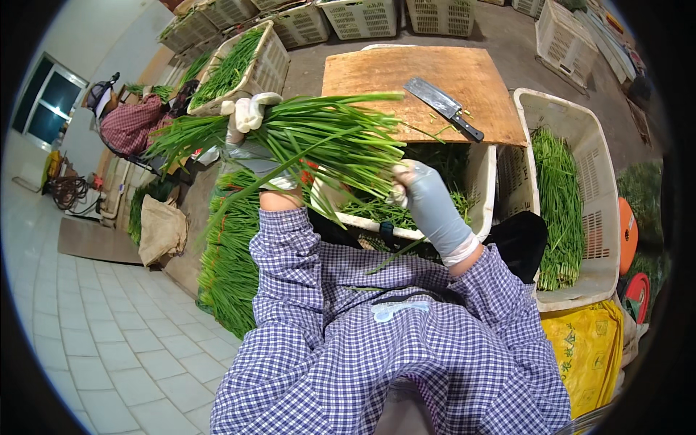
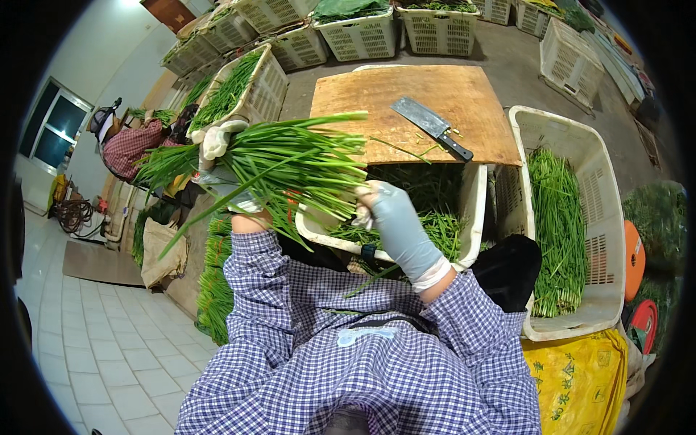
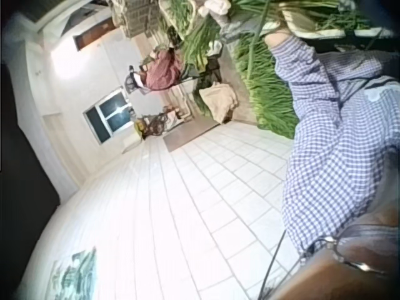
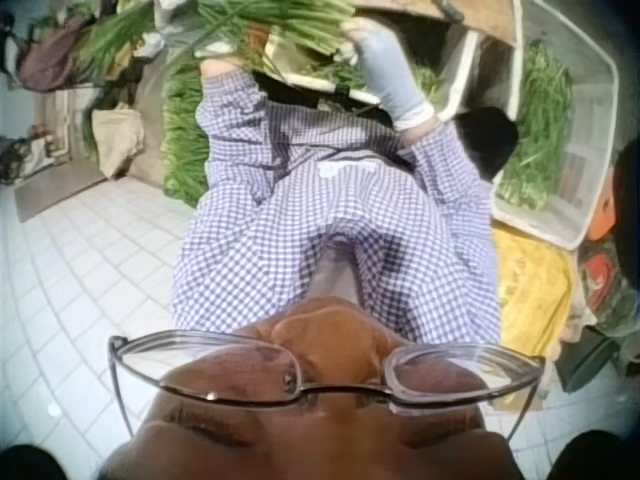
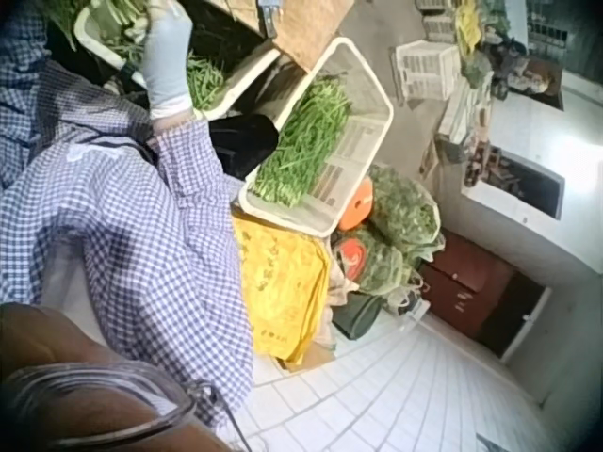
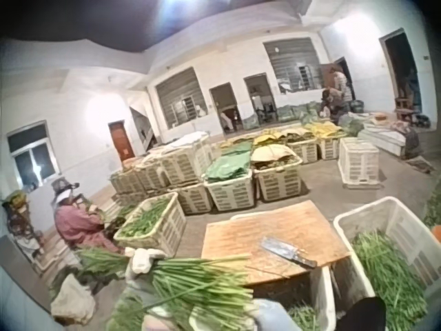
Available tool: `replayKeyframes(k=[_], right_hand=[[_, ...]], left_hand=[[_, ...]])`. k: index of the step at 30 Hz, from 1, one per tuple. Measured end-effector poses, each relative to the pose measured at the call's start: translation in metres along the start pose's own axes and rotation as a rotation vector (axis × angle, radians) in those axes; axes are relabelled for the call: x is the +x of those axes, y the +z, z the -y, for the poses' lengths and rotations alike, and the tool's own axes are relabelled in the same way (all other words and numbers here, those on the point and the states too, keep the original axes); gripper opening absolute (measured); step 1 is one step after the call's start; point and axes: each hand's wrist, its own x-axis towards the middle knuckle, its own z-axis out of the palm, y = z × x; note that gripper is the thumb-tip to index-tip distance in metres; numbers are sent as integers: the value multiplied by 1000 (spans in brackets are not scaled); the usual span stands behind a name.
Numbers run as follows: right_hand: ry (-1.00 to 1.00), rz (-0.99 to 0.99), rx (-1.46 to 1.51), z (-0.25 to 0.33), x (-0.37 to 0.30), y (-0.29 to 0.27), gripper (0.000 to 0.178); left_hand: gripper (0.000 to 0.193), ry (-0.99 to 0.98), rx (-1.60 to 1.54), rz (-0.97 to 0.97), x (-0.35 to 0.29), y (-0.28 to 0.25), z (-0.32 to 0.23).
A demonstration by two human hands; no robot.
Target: The person sits on the floor and repeatedly picks up bunches of green onions from a white basket. They align the stems, remove stray pieces, and place the sorted bunches onto a wooden board. A knife rests on the board, but the person handles the vegetables by hand.
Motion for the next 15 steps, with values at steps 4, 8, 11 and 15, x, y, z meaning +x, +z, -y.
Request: replayKeyframes(k=[4, 8, 11, 15], right_hand=[[37, -185, 175, -3, -3, -52, 25], [41, -128, -1347, -17, -4, -99, 37], [27, 156, -497, 12, -3, -38, 42], [11, 67, -290, 9, 2, 1, 29]], left_hand=[[20, 90, -47, -94, 0, -3, -6], [11, -9, -20, 30, 8, -41, -20], [5, -8, -1, 35, 6, -44, -18], [9, -8, 97, -74, 2, -43, -12]])
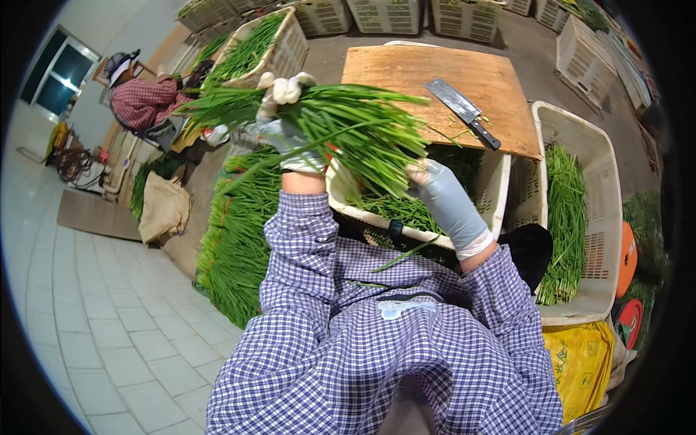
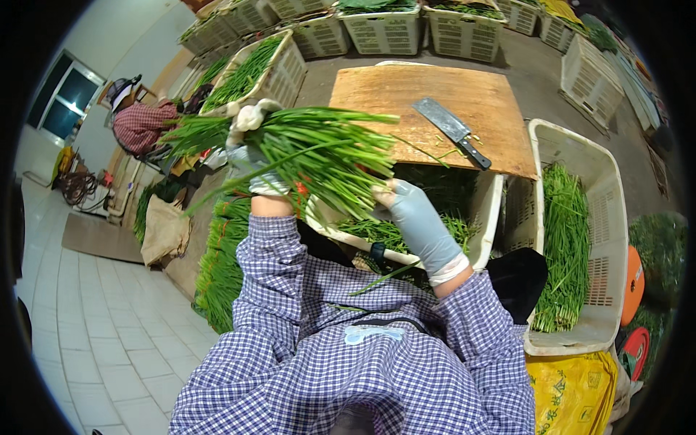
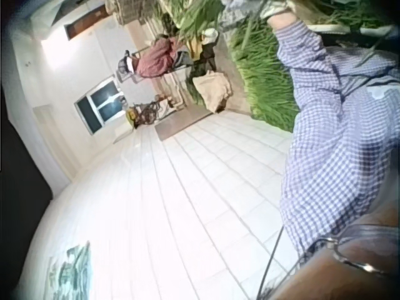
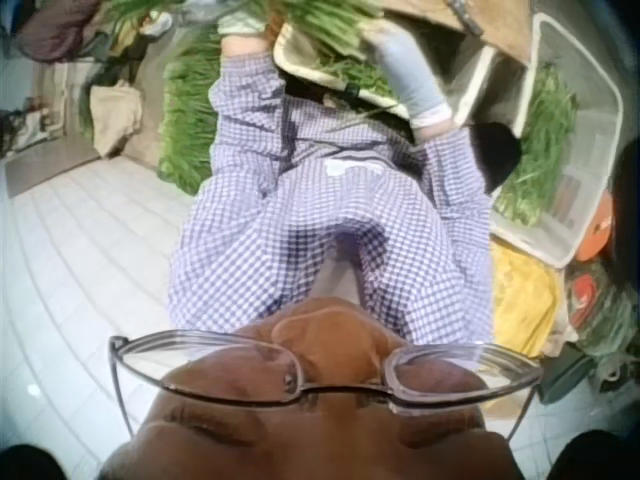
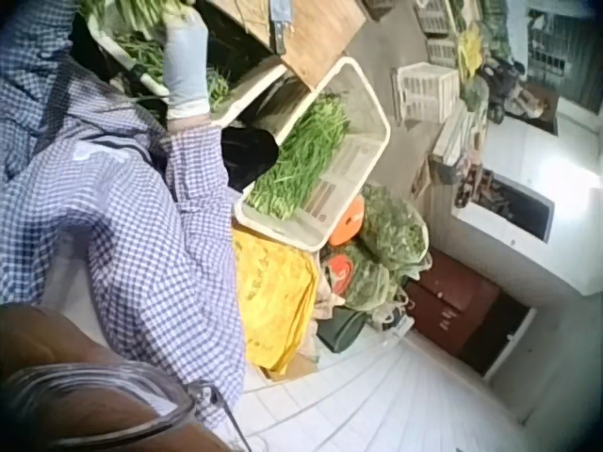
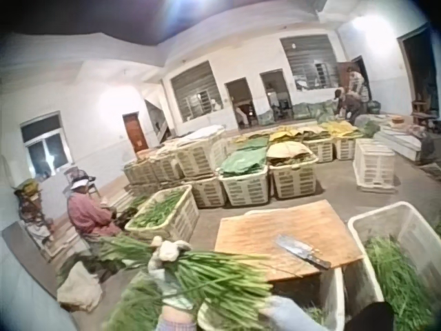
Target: The person sits on the floor and repeatedly picks up bunches of green onions from a white basket. They align the stems, remove stray pieces, and place the sorted bunches onto a wooden board. A knife rests on the board, but the person handles the vegetables by hand.
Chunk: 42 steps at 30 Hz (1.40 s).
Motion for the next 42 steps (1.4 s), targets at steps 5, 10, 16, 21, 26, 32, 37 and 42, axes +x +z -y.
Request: replayKeyframes(k=[5, 10, 16, 21, 26, 32, 37, 42], right_hand=[[153, -100, -1014, -65, -13, -66, 24], [41, 195, -522, 0, -14, 23, 59], [122, 112, -460, -23, -1, 36, 25], [506, 557, -1435, -78, 2, -81, 34], [-246, -273, -1155, -45, 83, -117, 29], [-20, 119, -1517, -43, 125, -123, 47], [212, 402, -763, -5, 55, -116, 52], [-169, 104, -538, 12, 109, -121, 84]], left_hand=[[17, 73, 167, 71, -2, 21, 8], [20, 151, 384, -19, -6, 25, 14], [16, 161, 662, -184, -6, 21, 11], [26, 130, 600, -105, 15, -3, -33], [21, -78, 518, -197, 23, -21, -32], [40, -312, 230, -215, 31, -41, 21], [40, -499, 37, -111, 44, -68, 77], [43, -695, 65, -115, 55, -82, 149]])
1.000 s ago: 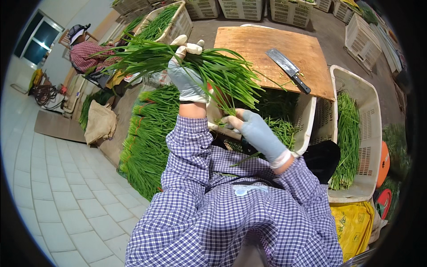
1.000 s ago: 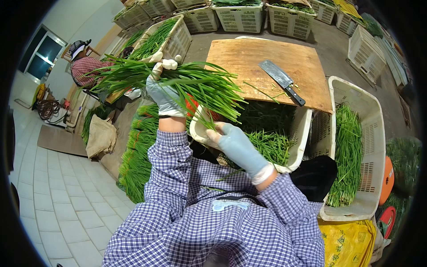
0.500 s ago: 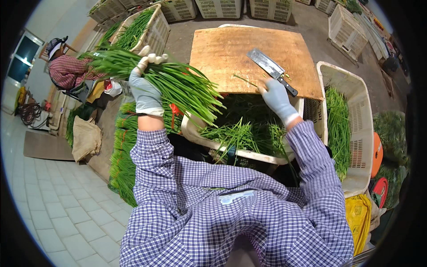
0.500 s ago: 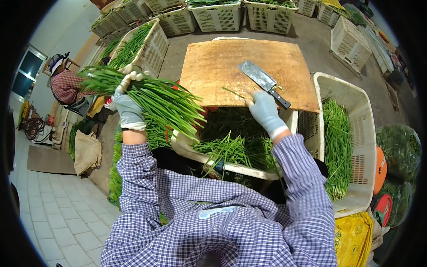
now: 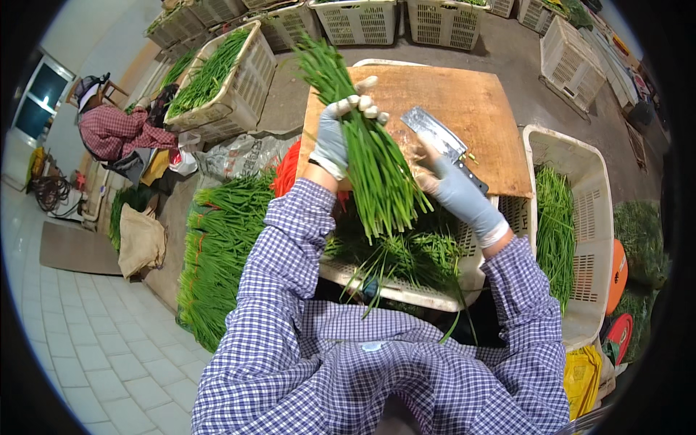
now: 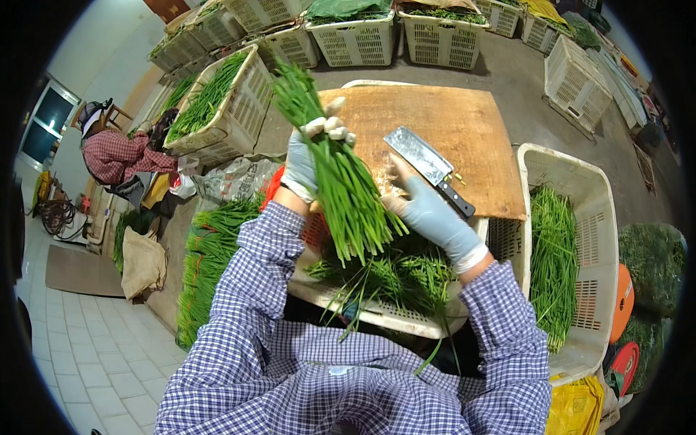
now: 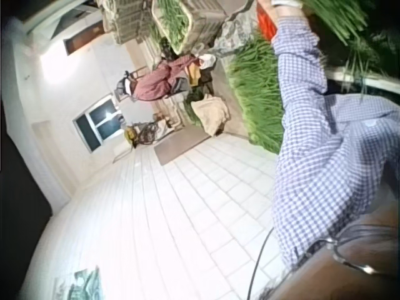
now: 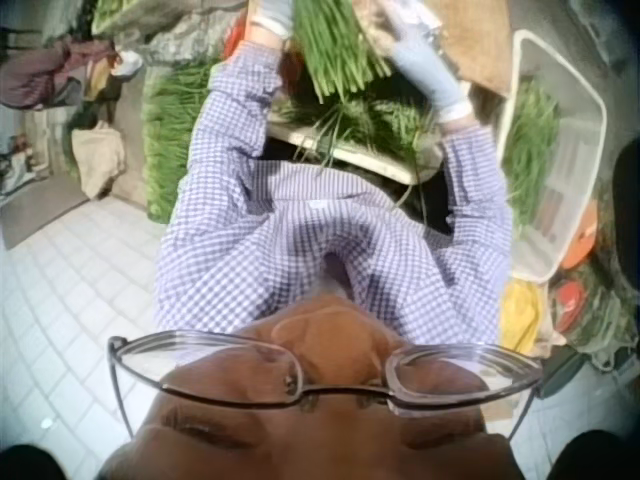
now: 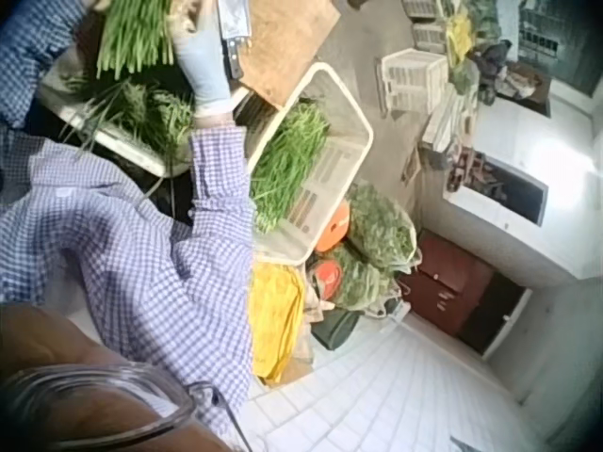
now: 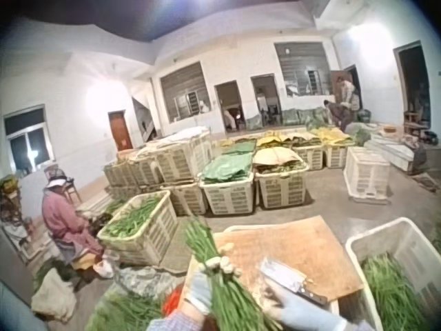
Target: The person sits on the floor and repeatedly picks up bunches of green onions from a white basket. They align the stems, remove stray pieces, and place the sorted bunches onto a wooden board. A knife rests on the board, but the person handles the vegetables by hand.
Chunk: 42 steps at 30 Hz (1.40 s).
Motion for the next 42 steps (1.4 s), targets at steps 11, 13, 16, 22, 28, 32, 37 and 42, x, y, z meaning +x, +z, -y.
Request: replayKeyframes(k=[11, 13, 16, 22, 28, 32, 37, 42], right_hand=[[256, -425, -384, -97, 90, 41, 64], [345, -384, -243, -71, 69, 23, 63], [315, -425, -332, -58, 55, 15, 59], [389, -256, -382, -73, 62, 50, 51], [154, -308, -190, -37, -23, -45, 57], [76, -790, -363, -50, -184, -180, 78], [870, -622, -722, -172, -310, -227, 124], [917, -409, -725, -220, -225, -230, 131]], left_hand=[[25, 117, 368, -610, 48, -203, -15], [22, 142, 643, -928, 24, -54, 20], [17, 118, 674, -779, -41, -83, -7], [36, -77, 918, -606, -59, -54, 59], [65, 57, 1302, -584, -62, -1, 85], [63, 197, 1854, -128, -133, 54, 132], [60, -200, 1674, 399, -201, 98, 223], [75, -454, 2045, 647, -209, 84, 261]])
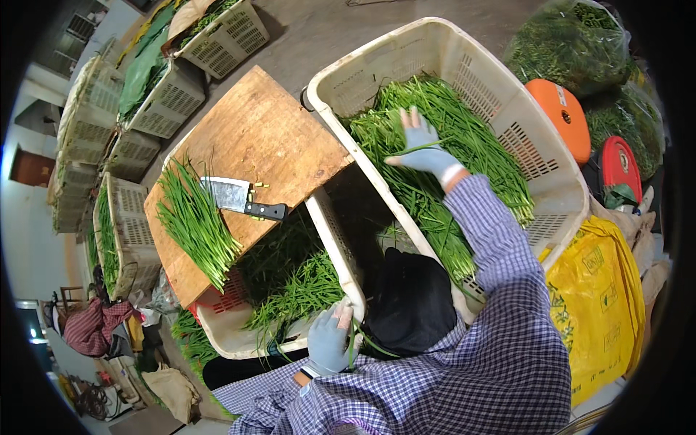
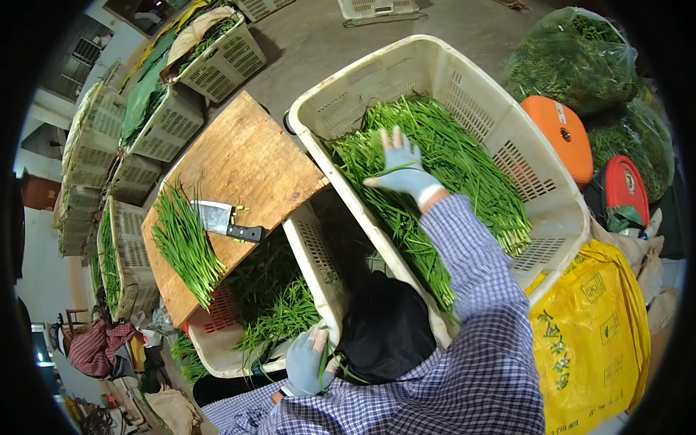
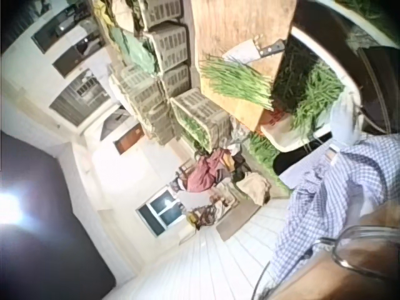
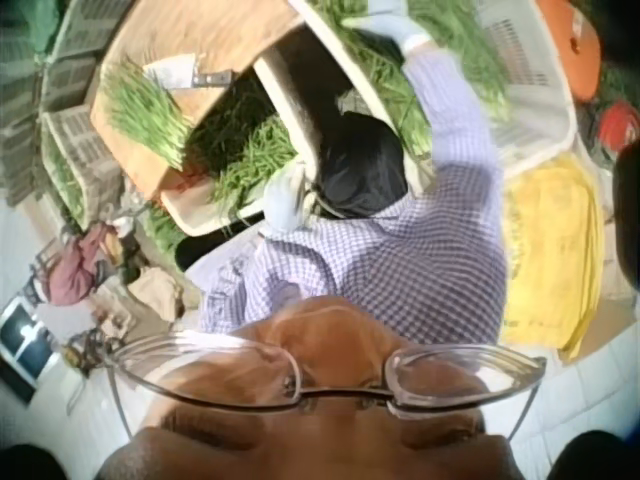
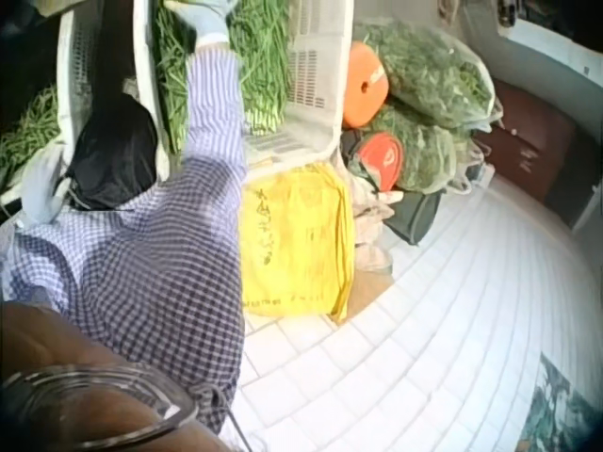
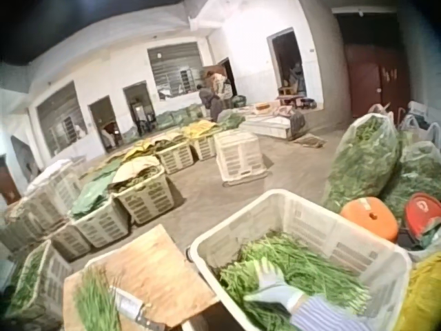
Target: The person sits on the floor and repeatedly picks up bunches of green onions from a white basket. They align the stems, remove stray pieces, and place the sorted bunches onto a wooden board. A knife rests on the board, but the person handles the vegetables by hand.
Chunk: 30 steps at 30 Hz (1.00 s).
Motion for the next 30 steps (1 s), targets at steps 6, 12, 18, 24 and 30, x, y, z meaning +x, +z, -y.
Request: replayKeyframes(k=[6, 12, 18, 24, 30], right_hand=[[51, 252, 196, 9, 112, 42, 128], [-344, 415, 296, 13, 86, -4, 93], [-481, 220, 415, 30, 127, 60, 58], [-379, 241, 872, -13, 62, 30, 55], [-534, 46, 1288, -31, -43, -38, 46]], left_hand=[[66, -64, 126, 19, 8, 5, -2], [64, -80, 158, 32, 9, 14, 5], [67, -120, 121, 33, 8, 16, 0], [58, -82, -398, -205, 26, -14, 2], [68, 139, -346, -401, 168, -64, -22]])
